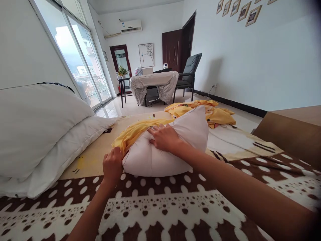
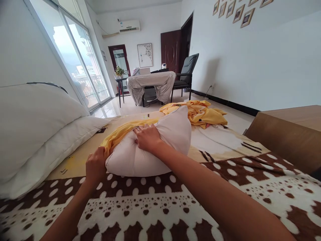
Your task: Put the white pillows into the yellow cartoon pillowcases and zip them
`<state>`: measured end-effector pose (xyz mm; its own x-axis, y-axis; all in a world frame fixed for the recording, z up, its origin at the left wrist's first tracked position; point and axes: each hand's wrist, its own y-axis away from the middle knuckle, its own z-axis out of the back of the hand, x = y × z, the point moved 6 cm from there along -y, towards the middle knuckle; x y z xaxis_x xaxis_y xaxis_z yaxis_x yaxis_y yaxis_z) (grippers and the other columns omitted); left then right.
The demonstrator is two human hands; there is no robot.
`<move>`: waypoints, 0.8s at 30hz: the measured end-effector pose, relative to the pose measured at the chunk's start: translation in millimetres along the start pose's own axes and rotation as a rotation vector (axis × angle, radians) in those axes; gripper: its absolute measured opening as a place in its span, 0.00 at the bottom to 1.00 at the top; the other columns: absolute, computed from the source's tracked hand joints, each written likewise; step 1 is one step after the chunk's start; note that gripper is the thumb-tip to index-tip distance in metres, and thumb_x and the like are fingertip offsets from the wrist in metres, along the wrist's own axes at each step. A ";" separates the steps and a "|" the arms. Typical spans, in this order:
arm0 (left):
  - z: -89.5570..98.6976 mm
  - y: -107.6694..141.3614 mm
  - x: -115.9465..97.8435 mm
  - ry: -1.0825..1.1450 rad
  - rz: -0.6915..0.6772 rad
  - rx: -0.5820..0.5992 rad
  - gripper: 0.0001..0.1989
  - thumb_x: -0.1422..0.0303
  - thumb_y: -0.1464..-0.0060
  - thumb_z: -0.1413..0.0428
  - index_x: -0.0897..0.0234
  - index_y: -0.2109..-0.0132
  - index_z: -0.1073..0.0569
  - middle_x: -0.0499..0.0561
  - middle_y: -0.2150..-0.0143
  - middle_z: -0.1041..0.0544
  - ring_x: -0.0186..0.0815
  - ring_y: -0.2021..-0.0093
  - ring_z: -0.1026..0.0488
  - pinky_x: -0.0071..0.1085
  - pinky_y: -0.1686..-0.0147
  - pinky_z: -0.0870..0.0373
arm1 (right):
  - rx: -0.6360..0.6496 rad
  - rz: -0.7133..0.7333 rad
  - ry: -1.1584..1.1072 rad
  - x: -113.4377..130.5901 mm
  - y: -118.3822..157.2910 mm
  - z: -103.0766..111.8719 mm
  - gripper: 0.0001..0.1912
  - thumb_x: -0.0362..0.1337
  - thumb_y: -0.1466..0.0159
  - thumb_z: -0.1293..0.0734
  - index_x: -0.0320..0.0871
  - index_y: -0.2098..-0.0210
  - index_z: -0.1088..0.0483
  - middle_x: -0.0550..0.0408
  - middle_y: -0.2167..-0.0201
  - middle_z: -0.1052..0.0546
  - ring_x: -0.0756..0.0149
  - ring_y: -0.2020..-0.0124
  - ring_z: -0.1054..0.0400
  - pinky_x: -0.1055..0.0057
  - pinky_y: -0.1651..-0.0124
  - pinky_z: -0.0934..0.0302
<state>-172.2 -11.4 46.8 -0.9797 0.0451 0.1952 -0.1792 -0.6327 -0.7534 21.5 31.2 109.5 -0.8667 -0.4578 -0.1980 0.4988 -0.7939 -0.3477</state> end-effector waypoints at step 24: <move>-17.0 -48.4 -7.0 0.933 0.087 -0.004 0.08 0.65 0.44 0.46 0.63 0.66 0.25 0.49 0.70 0.25 0.33 0.68 0.31 0.28 0.66 0.34 | -0.132 0.091 0.067 13.2 23.1 -2.3 0.24 0.43 0.31 0.48 0.32 0.51 0.31 0.38 0.56 0.26 0.53 0.56 0.34 0.60 0.53 0.46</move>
<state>-158.3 32.0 71.2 -0.6651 0.6009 -0.4433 -0.1005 -0.6603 -0.7442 21.5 7.7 96.8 -0.8183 -0.4944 -0.2932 0.5745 -0.6888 -0.4421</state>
